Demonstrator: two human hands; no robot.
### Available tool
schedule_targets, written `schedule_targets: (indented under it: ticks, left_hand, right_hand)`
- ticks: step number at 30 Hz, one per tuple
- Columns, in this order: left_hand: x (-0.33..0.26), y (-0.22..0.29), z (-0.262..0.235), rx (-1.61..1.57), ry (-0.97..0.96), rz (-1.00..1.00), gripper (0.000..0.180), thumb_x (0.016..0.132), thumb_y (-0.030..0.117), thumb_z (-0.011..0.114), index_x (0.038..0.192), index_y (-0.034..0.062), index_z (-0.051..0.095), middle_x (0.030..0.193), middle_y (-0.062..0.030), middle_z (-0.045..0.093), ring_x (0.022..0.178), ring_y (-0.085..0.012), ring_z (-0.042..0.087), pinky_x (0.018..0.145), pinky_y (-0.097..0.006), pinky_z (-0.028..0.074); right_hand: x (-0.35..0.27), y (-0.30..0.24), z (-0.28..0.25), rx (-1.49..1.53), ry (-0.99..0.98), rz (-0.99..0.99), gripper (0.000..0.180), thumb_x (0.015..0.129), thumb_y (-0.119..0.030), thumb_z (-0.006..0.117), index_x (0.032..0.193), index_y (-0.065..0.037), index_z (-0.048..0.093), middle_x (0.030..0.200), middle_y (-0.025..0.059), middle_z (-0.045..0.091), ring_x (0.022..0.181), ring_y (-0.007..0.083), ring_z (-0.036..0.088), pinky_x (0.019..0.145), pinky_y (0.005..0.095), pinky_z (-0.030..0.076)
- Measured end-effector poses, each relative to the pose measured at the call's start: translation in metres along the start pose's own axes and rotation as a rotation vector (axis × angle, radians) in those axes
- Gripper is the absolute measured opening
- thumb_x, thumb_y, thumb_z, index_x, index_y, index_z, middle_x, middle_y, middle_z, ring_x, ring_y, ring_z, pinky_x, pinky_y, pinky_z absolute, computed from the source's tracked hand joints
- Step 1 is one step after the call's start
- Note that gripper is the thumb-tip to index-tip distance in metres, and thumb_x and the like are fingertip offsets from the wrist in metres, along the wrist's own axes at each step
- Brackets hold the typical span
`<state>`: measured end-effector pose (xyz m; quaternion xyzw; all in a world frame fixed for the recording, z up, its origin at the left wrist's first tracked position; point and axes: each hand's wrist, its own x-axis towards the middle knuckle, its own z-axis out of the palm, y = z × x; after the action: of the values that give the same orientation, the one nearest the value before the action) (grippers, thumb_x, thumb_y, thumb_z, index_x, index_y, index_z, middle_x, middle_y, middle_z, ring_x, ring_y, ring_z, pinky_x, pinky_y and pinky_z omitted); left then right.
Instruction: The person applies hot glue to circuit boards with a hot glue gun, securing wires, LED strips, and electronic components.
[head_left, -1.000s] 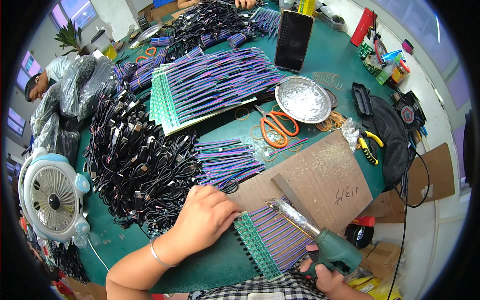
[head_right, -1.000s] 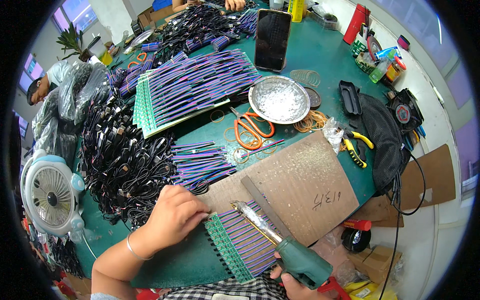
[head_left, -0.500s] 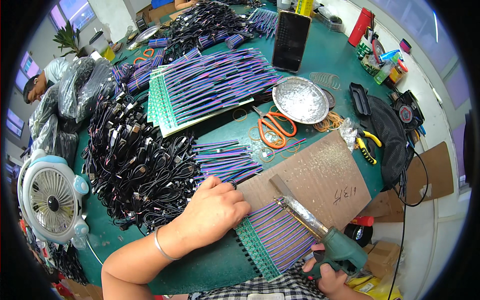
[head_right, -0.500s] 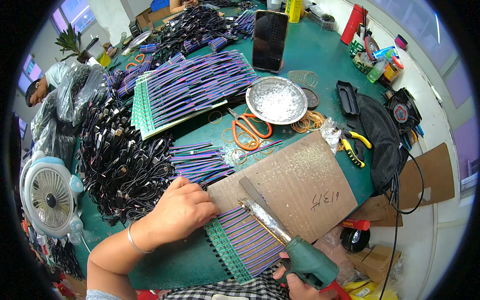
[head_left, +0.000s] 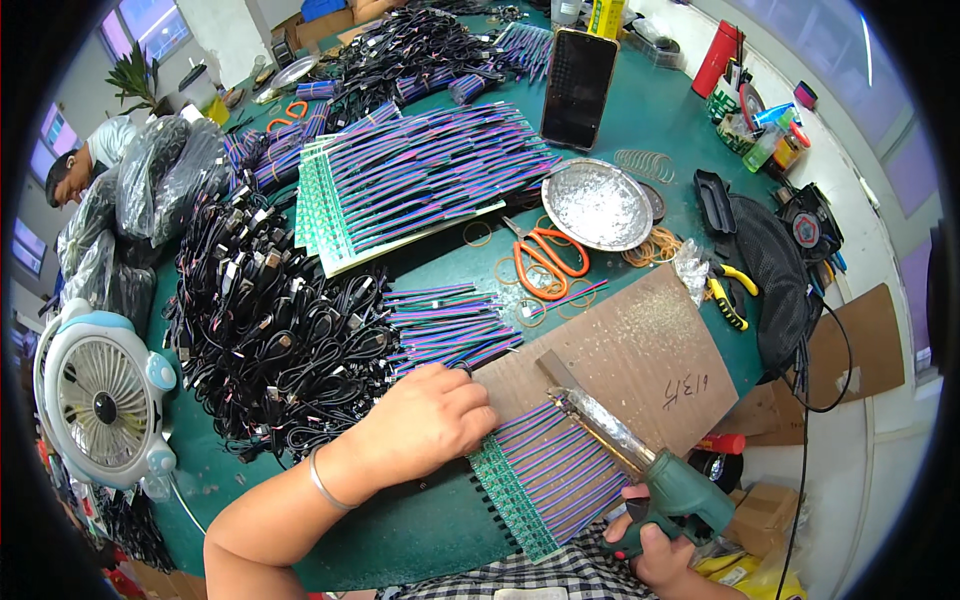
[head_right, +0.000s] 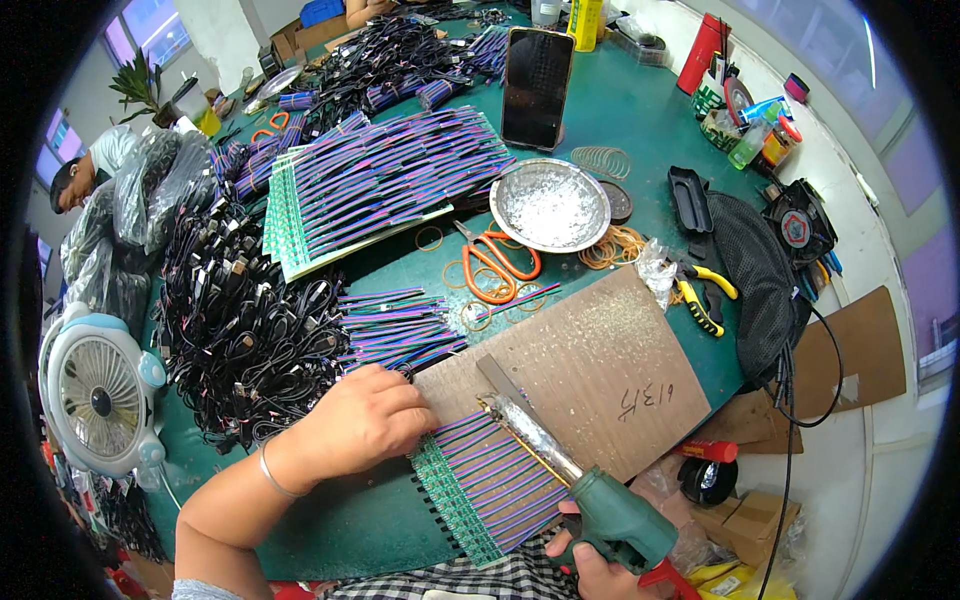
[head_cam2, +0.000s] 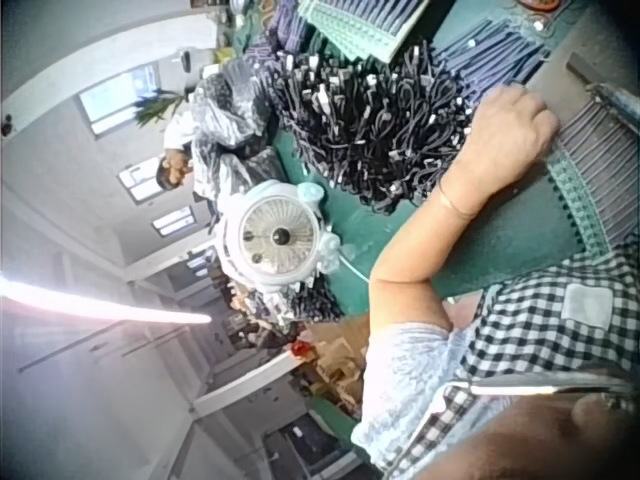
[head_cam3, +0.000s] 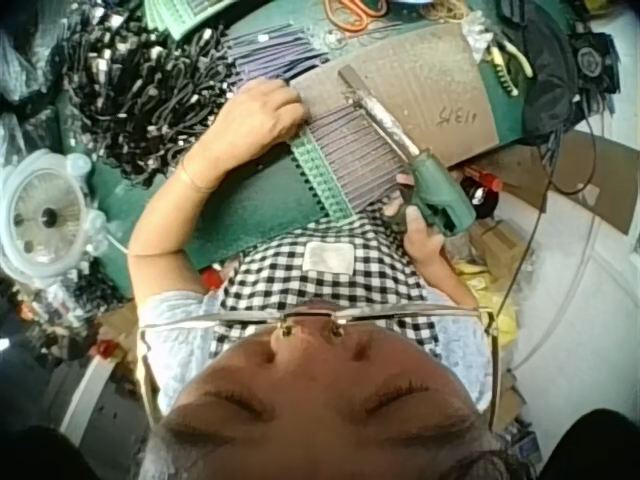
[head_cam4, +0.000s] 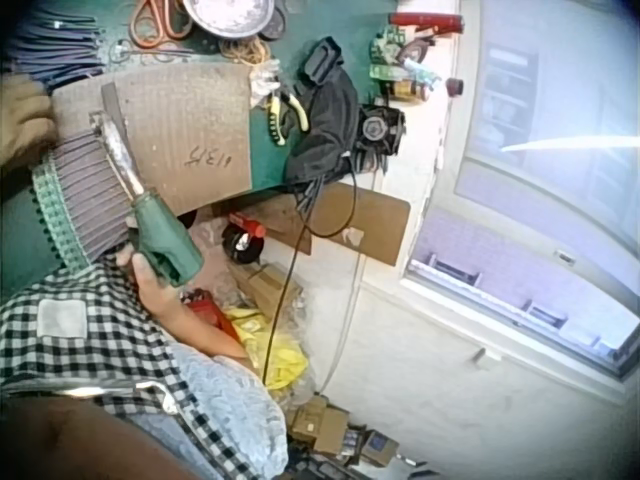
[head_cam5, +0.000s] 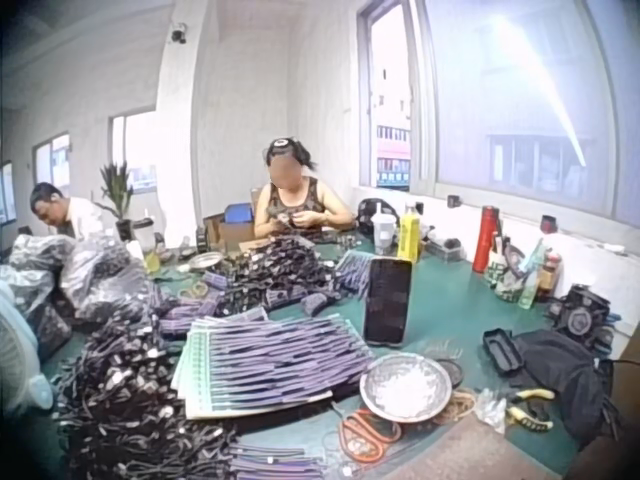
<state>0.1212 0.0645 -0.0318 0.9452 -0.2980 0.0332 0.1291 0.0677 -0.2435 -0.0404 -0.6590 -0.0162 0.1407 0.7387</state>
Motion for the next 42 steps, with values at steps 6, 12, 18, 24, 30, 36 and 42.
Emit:
schedule_targets:
  ticks: [6, 12, 18, 24, 30, 36, 42]
  left_hand:
    - [-0.024, 0.017, -0.005, -0.068, 0.124, -0.122, 0.025, 0.065, 0.015, 0.068, 0.09, 0.0126, 0.065, 0.082, -0.0003, 0.057, 0.077, -0.0196, 0.054, 0.067, -0.033, 0.043]
    - [-0.037, 0.044, 0.013, -0.106, 0.203, -0.229, 0.028, 0.067, 0.014, 0.07, 0.095, 0.0121, 0.066, 0.085, -0.0017, 0.056, 0.076, -0.0195, 0.054, 0.064, -0.032, 0.044]
    - [-0.041, 0.044, 0.016, -0.136, 0.23, -0.245, 0.022, 0.073, 0.014, 0.063, 0.094, 0.0102, 0.064, 0.087, -0.0014, 0.054, 0.076, -0.0165, 0.053, 0.064, -0.029, 0.043]
    - [-0.042, 0.044, 0.015, -0.149, 0.238, -0.251, 0.021, 0.074, 0.014, 0.063, 0.095, 0.0106, 0.064, 0.087, -0.0018, 0.054, 0.076, -0.017, 0.053, 0.065, -0.028, 0.043]
    - [-0.043, 0.044, 0.016, -0.14, 0.249, -0.256, 0.022, 0.073, 0.015, 0.063, 0.095, 0.0107, 0.064, 0.087, -0.0014, 0.054, 0.076, -0.0165, 0.053, 0.064, -0.028, 0.043]
    - [-0.041, 0.044, 0.016, -0.144, 0.252, -0.253, 0.022, 0.073, 0.015, 0.063, 0.094, 0.0112, 0.064, 0.086, -0.001, 0.054, 0.076, -0.0162, 0.053, 0.062, -0.028, 0.043]
    - [-0.04, 0.044, 0.015, -0.142, 0.252, -0.255, 0.021, 0.074, 0.015, 0.063, 0.094, 0.0116, 0.065, 0.085, -0.0008, 0.054, 0.076, -0.0163, 0.053, 0.063, -0.028, 0.043]
  right_hand:
    - [-0.006, 0.003, -0.027, -0.236, -0.227, 0.089, 0.053, 0.086, -0.03, 0.056, 0.121, 0.007, 0.041, 0.088, 0.0144, 0.06, 0.068, 0.021, 0.061, 0.062, 0.0326, 0.052]
    - [-0.001, -0.002, -0.019, -0.778, -0.363, -0.221, 0.026, 0.078, -0.008, 0.068, 0.101, 0.001, 0.058, 0.09, 0.0116, 0.064, 0.081, 0.0216, 0.062, 0.072, 0.0317, 0.048]
    - [-0.007, -0.005, -0.016, -0.657, -0.335, -0.043, 0.044, 0.074, -0.005, 0.07, 0.113, 0.004, 0.052, 0.106, 0.0165, 0.06, 0.097, 0.0271, 0.059, 0.084, 0.035, 0.046]
    - [-0.003, -0.008, -0.015, -0.735, -0.392, -0.093, 0.043, 0.075, -0.007, 0.07, 0.113, 0.004, 0.053, 0.107, 0.017, 0.059, 0.098, 0.0267, 0.059, 0.087, 0.0346, 0.045]
    - [0.009, -0.026, 0.013, -0.797, -0.279, -0.395, 0.02, 0.078, -0.008, 0.069, 0.095, -0.001, 0.061, 0.085, 0.0093, 0.065, 0.074, 0.0192, 0.063, 0.066, 0.0305, 0.05]
    - [0.003, -0.021, 0.002, -0.656, -0.331, -0.167, 0.026, 0.076, -0.008, 0.07, 0.098, 0.0, 0.06, 0.088, 0.0098, 0.065, 0.077, 0.0193, 0.063, 0.067, 0.0313, 0.05]
    - [0.008, -0.025, 0.011, -0.734, -0.275, -0.355, 0.027, 0.075, -0.009, 0.072, 0.098, -0.001, 0.06, 0.086, 0.0092, 0.065, 0.076, 0.0201, 0.063, 0.068, 0.0311, 0.049]
